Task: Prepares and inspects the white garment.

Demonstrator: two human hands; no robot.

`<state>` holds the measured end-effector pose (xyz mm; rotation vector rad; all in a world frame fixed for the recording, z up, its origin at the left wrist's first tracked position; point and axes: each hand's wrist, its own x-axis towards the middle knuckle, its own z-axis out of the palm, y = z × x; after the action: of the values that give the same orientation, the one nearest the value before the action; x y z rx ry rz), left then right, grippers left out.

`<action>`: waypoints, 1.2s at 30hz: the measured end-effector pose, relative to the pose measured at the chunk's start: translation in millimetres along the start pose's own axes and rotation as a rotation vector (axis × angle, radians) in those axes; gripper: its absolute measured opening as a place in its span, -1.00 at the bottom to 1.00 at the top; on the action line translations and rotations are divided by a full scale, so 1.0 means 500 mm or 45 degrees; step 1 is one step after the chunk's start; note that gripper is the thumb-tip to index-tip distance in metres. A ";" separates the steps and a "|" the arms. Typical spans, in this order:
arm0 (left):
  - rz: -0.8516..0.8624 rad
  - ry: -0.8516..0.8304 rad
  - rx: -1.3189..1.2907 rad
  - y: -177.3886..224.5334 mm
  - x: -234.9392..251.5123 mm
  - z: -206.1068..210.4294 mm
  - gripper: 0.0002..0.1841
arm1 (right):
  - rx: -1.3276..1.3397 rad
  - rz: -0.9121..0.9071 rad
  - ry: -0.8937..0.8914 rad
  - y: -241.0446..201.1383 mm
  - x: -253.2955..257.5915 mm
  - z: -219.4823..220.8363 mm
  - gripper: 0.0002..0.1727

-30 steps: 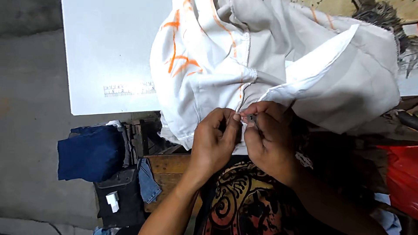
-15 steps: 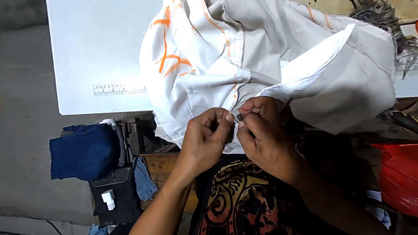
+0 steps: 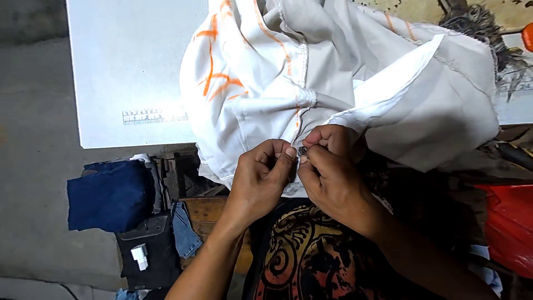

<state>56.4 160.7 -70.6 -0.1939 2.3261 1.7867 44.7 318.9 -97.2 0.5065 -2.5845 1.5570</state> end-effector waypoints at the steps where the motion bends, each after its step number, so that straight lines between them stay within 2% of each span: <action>1: 0.001 0.003 -0.003 0.000 0.000 0.000 -0.90 | -0.007 0.004 0.001 -0.001 0.000 0.001 -0.75; 5: 0.012 0.012 0.011 0.000 -0.001 0.002 -0.90 | -0.052 0.006 -0.034 -0.004 -0.001 0.002 -0.75; 9: 0.022 -0.053 0.053 -0.003 0.000 -0.004 -0.89 | -0.061 -0.007 -0.170 -0.001 -0.002 -0.011 -0.76; 13: 0.011 -0.133 0.072 -0.003 0.004 -0.017 -0.87 | 0.037 -0.020 -0.144 0.009 0.001 -0.016 -0.76; 21: 0.035 -0.128 0.061 -0.004 0.006 -0.018 -0.88 | -0.048 -0.041 -0.127 0.008 0.001 -0.009 -0.78; 25: 0.027 -0.134 0.087 -0.005 0.005 -0.014 -0.87 | -0.124 -0.066 -0.235 0.008 0.002 -0.016 -0.78; 27: 0.039 -0.138 0.084 -0.004 0.008 -0.017 -0.87 | -0.051 -0.064 -0.240 0.012 0.005 -0.023 -0.76; 31: 0.066 -0.014 0.127 -0.004 0.000 -0.013 -0.92 | 0.220 0.006 -0.182 0.020 0.010 -0.041 -0.76; 36: 0.225 0.277 0.553 -0.013 -0.026 0.039 -0.84 | 0.283 -0.017 -0.094 0.022 0.009 -0.039 -0.78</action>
<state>72.0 177.7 -78.3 -0.1209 2.8996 1.3328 34.7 339.4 -96.2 0.6090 -2.4658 1.8668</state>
